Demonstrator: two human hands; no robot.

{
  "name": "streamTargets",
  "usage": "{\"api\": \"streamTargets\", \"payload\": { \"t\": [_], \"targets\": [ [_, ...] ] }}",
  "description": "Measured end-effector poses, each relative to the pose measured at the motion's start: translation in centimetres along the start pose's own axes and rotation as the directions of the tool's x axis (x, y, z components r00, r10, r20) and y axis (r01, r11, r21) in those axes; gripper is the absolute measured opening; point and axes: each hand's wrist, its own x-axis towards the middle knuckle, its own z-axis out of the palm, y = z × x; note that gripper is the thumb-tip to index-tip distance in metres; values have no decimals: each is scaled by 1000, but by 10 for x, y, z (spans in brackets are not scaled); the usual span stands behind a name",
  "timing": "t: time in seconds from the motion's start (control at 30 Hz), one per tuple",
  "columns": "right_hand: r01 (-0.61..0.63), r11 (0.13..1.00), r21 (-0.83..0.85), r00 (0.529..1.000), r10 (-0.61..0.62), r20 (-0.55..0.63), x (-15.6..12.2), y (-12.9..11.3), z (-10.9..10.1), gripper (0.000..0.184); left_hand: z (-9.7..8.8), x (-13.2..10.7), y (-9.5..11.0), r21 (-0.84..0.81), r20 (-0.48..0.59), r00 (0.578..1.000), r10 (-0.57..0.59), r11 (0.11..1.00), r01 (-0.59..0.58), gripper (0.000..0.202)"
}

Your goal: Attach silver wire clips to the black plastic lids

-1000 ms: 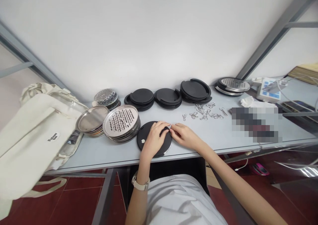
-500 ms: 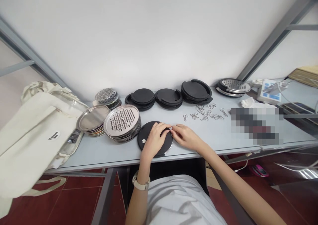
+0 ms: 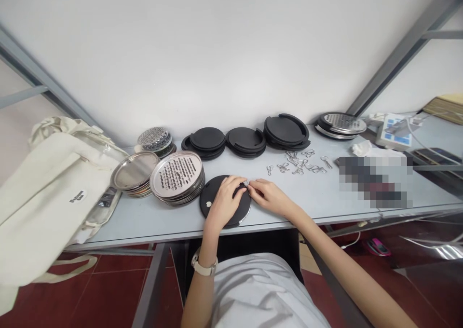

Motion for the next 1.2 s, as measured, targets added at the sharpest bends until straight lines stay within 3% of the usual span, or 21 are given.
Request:
{"api": "streamTargets", "payload": {
  "t": [1.2],
  "targets": [
    [10, 998, 60, 999, -7, -51, -3, -7, -3, 23, -2, 0, -1, -92, 6, 999, -39, 995, 39, 23]
  ]
}}
